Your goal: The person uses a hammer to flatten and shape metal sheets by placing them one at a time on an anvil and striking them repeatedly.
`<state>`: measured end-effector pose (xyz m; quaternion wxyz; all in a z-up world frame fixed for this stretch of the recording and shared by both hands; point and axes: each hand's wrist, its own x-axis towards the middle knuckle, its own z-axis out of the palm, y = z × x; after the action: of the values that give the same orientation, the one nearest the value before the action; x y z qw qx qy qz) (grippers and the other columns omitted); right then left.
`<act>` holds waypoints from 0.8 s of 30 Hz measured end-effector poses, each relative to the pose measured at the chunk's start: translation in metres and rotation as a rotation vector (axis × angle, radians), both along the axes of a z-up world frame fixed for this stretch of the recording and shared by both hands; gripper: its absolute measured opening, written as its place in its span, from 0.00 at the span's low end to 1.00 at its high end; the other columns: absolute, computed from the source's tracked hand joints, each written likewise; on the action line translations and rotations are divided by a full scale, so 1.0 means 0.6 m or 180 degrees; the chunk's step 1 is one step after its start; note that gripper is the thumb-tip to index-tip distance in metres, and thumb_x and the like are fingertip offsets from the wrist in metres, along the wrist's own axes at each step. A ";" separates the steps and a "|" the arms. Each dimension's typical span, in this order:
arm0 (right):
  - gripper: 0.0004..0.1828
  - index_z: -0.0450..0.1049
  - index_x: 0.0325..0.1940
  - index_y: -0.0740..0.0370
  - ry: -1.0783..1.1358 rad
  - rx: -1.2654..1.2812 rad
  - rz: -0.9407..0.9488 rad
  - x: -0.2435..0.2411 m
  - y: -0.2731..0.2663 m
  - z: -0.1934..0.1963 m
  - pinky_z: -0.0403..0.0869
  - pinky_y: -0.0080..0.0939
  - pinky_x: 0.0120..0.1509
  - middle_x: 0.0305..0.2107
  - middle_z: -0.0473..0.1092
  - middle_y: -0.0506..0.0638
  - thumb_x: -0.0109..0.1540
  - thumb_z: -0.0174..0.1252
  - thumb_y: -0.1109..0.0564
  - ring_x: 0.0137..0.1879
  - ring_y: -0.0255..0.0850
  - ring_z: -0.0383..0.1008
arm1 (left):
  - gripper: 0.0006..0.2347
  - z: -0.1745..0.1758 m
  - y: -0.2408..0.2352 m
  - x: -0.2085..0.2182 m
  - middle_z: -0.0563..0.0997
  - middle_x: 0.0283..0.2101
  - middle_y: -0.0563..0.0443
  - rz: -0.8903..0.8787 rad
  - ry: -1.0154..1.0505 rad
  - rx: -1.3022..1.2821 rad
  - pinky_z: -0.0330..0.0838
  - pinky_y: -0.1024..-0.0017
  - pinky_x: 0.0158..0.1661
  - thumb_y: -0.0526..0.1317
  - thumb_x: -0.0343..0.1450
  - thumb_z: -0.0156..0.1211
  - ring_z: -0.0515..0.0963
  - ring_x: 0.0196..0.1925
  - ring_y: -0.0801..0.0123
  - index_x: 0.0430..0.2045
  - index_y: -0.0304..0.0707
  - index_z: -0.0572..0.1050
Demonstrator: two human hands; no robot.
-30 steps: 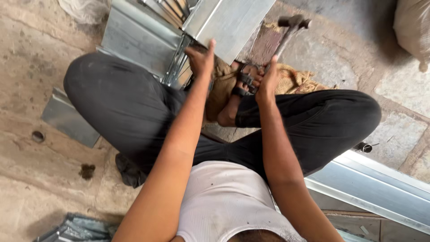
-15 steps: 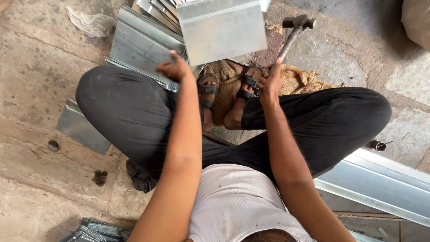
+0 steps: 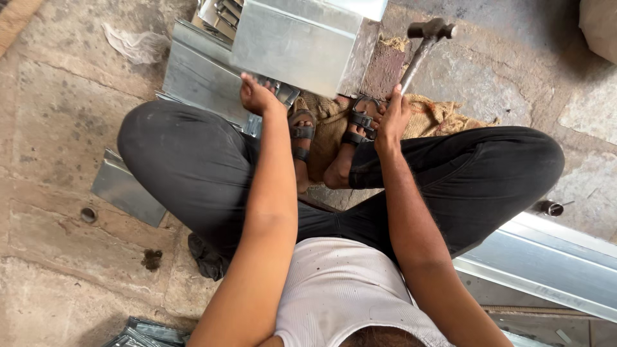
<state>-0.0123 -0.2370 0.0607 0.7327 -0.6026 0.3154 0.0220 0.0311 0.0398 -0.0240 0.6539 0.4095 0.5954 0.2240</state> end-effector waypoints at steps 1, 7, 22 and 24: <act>0.24 0.62 0.38 0.60 -0.0023 0.0092 -0.0003 0.006 0.003 -0.002 0.55 0.32 0.17 0.18 0.58 0.41 0.69 0.51 0.36 0.17 0.28 0.55 | 0.19 0.011 -0.007 0.010 0.82 0.42 0.43 -0.0365 0.0205 0.0119 0.77 0.60 0.44 0.54 0.74 0.55 0.82 0.44 0.57 0.39 0.32 0.78; 0.24 0.67 0.41 0.60 0.0256 -0.0357 0.0190 0.004 0.009 -0.020 0.56 0.32 0.14 0.17 0.59 0.40 0.68 0.51 0.36 0.16 0.27 0.55 | 0.23 0.015 -0.083 0.012 0.76 0.50 0.40 -0.1342 0.0602 0.0714 0.78 0.61 0.50 0.43 0.71 0.64 0.79 0.50 0.57 0.60 0.36 0.65; 0.24 0.68 0.38 0.61 -0.0456 -0.1392 0.1164 -0.010 0.032 -0.011 0.63 0.34 0.19 0.20 0.63 0.42 0.74 0.46 0.38 0.20 0.29 0.62 | 0.29 -0.039 0.012 0.164 0.71 0.56 0.47 -0.3027 0.2092 0.3064 0.76 0.61 0.48 0.46 0.72 0.58 0.79 0.51 0.66 0.70 0.49 0.57; 0.23 0.69 0.40 0.61 -0.0368 -0.1206 0.1376 -0.018 0.041 -0.016 0.63 0.34 0.22 0.22 0.63 0.42 0.74 0.47 0.39 0.23 0.29 0.62 | 0.35 -0.028 -0.008 0.140 0.70 0.53 0.41 -0.2821 0.1918 0.3781 0.75 0.61 0.39 0.58 0.72 0.58 0.77 0.47 0.62 0.69 0.43 0.52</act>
<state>-0.0229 -0.2124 0.0508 0.6022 -0.7822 0.1360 0.0839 0.1151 0.0350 -0.0406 0.1657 0.9307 0.3095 0.1026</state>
